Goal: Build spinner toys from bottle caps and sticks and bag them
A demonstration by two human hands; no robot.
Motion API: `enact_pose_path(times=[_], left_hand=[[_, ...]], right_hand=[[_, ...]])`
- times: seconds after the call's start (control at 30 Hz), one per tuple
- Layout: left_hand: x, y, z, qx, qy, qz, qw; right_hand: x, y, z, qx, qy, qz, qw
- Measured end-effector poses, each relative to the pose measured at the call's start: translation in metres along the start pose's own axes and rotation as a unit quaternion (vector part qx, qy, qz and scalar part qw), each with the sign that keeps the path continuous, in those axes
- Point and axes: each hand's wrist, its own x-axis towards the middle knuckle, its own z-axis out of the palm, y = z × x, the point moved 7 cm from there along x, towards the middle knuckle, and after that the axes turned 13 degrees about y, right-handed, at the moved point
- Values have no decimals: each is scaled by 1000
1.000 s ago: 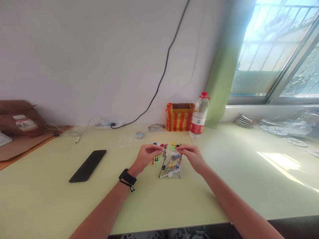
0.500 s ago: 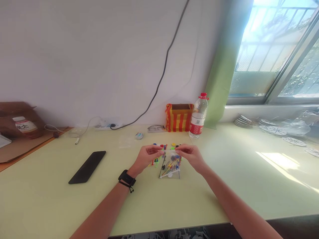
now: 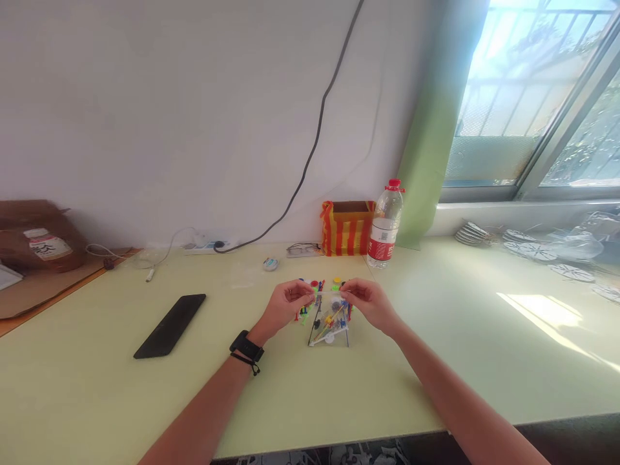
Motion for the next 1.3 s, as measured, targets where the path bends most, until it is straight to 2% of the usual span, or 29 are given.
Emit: enact_pose_path(times=[0.13, 0.27, 0.47, 0.63, 0.9, 1.03, 1.2, 1.3], left_hand=[[1, -2, -5, -7, 25, -20, 999], [-1, -3, -5, -1, 14, -26, 1000], [0, -3, -1, 2, -3, 2, 1000], [0, -3, 4, 44, -27, 34, 998], [1, -6, -2, 6, 6, -14, 1000], [-1, -6, -2, 15, -1, -21, 1000], [-5, 0, 4, -7, -11, 0, 1000], [-8, 6, 11, 0, -23, 19, 1000]], right_hand=[[-1, -2, -3, 11, 5, 9, 1000], [-1, -3, -5, 13, 8, 19, 1000], [0, 3, -3, -8, 11, 13, 1000], [1, 3, 0, -59, 7, -30, 998], [0, -2, -1, -41, 1, -44, 998], [-1, -3, -5, -59, 17, -52, 997], [-3, -7, -1, -51, -4, -44, 998], [-6, -8, 6, -56, -37, -37, 997]])
